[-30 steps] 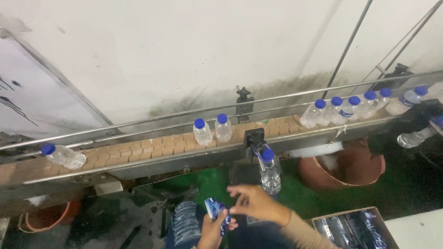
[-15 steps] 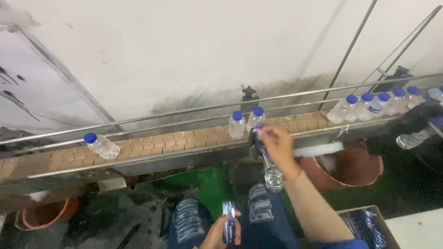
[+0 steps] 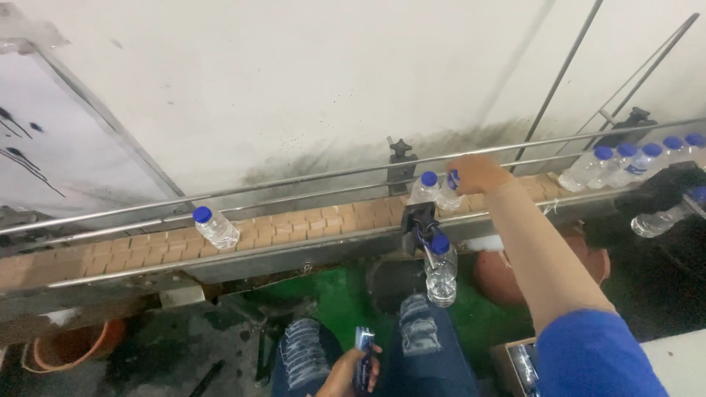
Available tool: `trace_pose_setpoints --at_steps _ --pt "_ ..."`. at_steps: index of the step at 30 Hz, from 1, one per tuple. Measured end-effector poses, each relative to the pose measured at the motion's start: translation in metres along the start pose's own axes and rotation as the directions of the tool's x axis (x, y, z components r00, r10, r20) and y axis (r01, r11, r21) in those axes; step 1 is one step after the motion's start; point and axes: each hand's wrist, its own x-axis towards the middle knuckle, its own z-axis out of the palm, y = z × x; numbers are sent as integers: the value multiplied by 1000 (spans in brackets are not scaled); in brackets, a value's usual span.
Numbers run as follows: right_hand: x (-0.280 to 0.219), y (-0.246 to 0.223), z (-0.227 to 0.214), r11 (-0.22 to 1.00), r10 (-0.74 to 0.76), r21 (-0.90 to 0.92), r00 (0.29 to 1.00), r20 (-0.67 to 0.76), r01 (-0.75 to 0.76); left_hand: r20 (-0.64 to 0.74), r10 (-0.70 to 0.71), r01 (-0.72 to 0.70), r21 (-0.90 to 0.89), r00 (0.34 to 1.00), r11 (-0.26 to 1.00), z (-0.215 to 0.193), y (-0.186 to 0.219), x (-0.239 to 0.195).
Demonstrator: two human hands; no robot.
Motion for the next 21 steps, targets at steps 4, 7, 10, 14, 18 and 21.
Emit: trace_pose_setpoints --at_steps 4,7,10,14,18,21 --pt "25 17 20 969 51 -243 998 32 -42 42 148 -150 30 988 988 10 1 -7" --pt "22 29 22 966 123 -233 992 33 -112 16 78 -78 12 997 997 11 8 -9" --pt "-7 34 26 983 165 65 984 63 -169 -73 32 -28 56 997 998 26 18 -37" --pt "-76 -29 30 913 140 394 829 -541 103 -190 169 -164 43 967 986 6 9 -5" --pt "-131 -127 83 462 -13 824 932 -363 328 -374 385 -384 80 844 920 5 6 12" --pt "-127 -174 162 487 -343 837 936 -78 248 -449 518 -556 55 728 829 -10 0 24"
